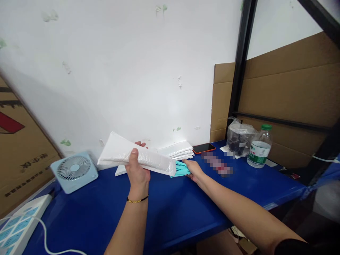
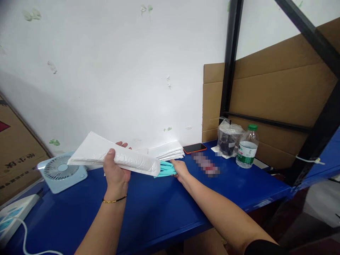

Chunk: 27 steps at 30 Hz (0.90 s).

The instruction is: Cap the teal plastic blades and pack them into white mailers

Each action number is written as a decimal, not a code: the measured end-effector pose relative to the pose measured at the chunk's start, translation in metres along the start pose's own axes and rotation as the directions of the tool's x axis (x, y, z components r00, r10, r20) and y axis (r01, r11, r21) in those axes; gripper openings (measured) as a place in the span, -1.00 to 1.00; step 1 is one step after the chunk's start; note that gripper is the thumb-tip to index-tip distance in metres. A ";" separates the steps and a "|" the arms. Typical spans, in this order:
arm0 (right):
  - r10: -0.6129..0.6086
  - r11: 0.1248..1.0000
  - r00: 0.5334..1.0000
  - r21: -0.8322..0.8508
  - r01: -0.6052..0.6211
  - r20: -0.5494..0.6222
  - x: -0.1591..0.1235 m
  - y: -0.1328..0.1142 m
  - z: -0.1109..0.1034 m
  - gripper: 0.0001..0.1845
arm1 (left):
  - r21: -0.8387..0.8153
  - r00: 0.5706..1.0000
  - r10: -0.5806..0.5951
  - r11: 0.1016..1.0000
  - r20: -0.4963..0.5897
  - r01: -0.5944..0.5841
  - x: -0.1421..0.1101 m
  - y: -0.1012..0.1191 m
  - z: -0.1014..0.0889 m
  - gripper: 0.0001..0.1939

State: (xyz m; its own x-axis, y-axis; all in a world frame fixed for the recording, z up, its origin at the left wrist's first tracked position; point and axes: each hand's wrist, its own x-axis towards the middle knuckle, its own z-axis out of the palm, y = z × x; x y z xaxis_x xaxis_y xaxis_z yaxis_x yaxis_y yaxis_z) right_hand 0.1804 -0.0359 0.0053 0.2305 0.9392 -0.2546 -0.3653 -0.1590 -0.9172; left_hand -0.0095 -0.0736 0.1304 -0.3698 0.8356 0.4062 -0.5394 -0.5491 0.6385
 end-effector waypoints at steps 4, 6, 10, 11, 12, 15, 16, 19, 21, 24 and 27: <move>-0.143 0.957 0.987 -0.266 0.119 -0.074 0.008 0.000 -0.013 -0.73 | 0.001 0.999 0.046 0.999 -0.008 -0.046 0.009 0.011 -0.002 -0.69; -0.244 0.900 0.966 -0.390 0.194 -0.083 0.013 -0.002 -0.019 -0.69 | 0.058 0.994 0.104 0.993 0.013 -0.105 0.013 0.015 -0.007 -0.68; -0.438 0.724 0.899 -0.604 0.331 -0.032 0.022 -0.008 -0.027 -0.59 | 0.425 0.965 0.131 0.878 0.229 -0.220 0.021 0.022 -0.026 -0.51; -0.469 0.679 0.883 -0.642 0.355 -0.007 0.024 -0.008 -0.028 -0.58 | 0.551 0.941 0.082 0.792 0.328 -0.261 0.023 0.021 -0.034 -0.43; -0.493 0.636 0.870 -0.674 0.376 0.020 0.024 -0.007 -0.029 -0.58 | 0.666 0.903 0.000 0.676 0.429 -0.317 0.024 0.019 -0.042 -0.35; -0.529 0.529 0.842 -0.734 0.426 0.106 0.025 -0.001 -0.028 -0.59 | 0.854 0.753 -0.402 0.234 0.520 -0.465 0.026 0.006 -0.077 -0.24; -0.532 0.500 0.836 -0.746 0.440 0.137 0.025 0.002 -0.027 -0.59 | 0.874 0.727 -0.521 0.086 0.448 -0.478 0.025 0.000 -0.091 -0.22; -0.527 0.434 0.823 -0.764 0.477 0.214 0.026 0.006 -0.026 -0.62 | 0.864 0.675 -0.695 -0.156 0.248 -0.478 0.024 -0.017 -0.131 -0.12; -0.525 0.406 0.815 -0.770 0.493 0.245 0.026 0.007 -0.025 -0.65 | 0.869 0.615 -0.766 -0.161 0.189 -0.468 0.022 -0.022 -0.147 0.00; -0.528 0.376 0.806 -0.778 0.503 0.265 0.022 0.010 -0.025 -0.69 | 0.904 0.613 -0.756 -0.066 0.231 -0.422 0.016 -0.028 -0.142 0.07; -0.543 0.339 0.793 -0.792 0.507 0.275 0.014 0.016 -0.027 -0.69 | 0.910 0.620 -0.671 0.239 0.406 -0.338 0.004 -0.042 -0.110 -0.22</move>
State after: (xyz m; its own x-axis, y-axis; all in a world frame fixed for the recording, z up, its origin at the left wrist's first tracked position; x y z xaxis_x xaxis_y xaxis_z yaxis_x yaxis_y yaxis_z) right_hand 0.2016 -0.0339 -0.0212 0.1331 0.9152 0.3804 0.7074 0.1811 -0.6832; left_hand -0.0716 -0.0489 0.0339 0.4404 0.8934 0.0886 0.6851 -0.3982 0.6099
